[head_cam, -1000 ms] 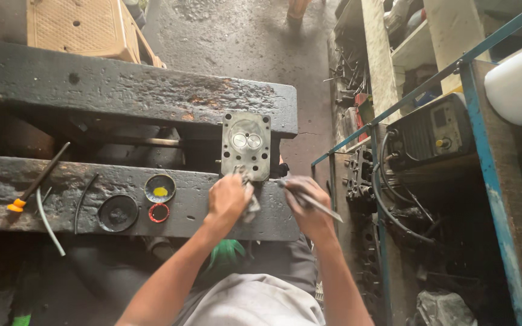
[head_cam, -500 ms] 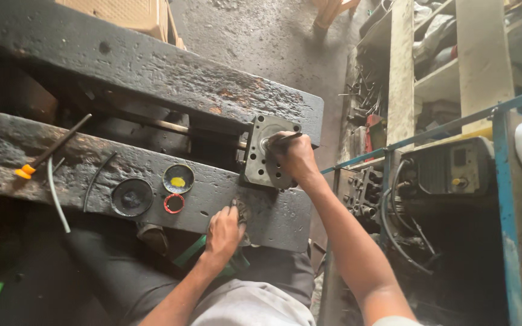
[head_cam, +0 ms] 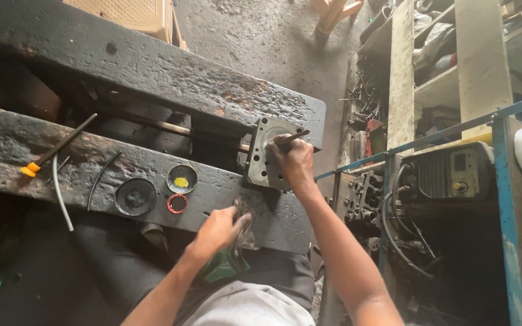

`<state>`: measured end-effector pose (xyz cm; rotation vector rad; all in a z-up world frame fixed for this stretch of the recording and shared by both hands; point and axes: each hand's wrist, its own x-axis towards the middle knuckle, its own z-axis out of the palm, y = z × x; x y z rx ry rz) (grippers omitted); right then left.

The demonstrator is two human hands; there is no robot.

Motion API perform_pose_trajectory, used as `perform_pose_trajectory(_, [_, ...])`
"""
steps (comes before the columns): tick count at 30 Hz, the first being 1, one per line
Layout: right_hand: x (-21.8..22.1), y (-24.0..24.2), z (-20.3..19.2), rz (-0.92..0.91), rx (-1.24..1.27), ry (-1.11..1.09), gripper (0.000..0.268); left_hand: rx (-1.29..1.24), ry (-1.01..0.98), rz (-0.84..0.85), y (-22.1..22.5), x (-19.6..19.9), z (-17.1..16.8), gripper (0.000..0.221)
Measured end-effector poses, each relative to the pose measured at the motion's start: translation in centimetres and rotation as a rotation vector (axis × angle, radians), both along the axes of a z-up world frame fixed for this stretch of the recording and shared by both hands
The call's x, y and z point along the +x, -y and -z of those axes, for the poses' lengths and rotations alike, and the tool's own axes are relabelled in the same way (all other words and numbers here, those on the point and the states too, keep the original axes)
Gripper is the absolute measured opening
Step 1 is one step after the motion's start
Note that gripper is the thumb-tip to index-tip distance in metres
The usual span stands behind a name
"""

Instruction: The person applies compound to a valve, inserts it into the cylinder head, and laps it by rotating the valve stem between their palms. They wipe the parts with a cloth and handle other engine components.

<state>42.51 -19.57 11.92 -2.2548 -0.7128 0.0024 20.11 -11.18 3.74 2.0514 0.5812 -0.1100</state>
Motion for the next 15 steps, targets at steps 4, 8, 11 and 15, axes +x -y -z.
perform_pose_trajectory(4, [-0.8, -0.1, 1.5, -0.016, 0.006, 0.170, 0.021, -0.016, 0.171, -0.163, -3.0, 0.2, -6.7, 0.033])
perform_pose_trajectory(8, [0.0, 0.3, 0.2, -0.134, -0.006, -0.008, 0.033, 0.097, 0.459, -0.268, -4.6, 2.2, -11.2, 0.034])
perform_pose_trajectory(11, [2.3, 1.6, -2.3, -0.421, 0.546, -0.625, 0.070, 0.106, 0.770, -0.244, -3.9, 5.2, -12.2, 0.050])
perform_pose_trajectory(15, [8.6, -2.0, -1.5, -0.279, 1.418, -1.260, 0.089, -0.021, 0.892, -0.139, 0.4, 12.8, -10.5, 0.080])
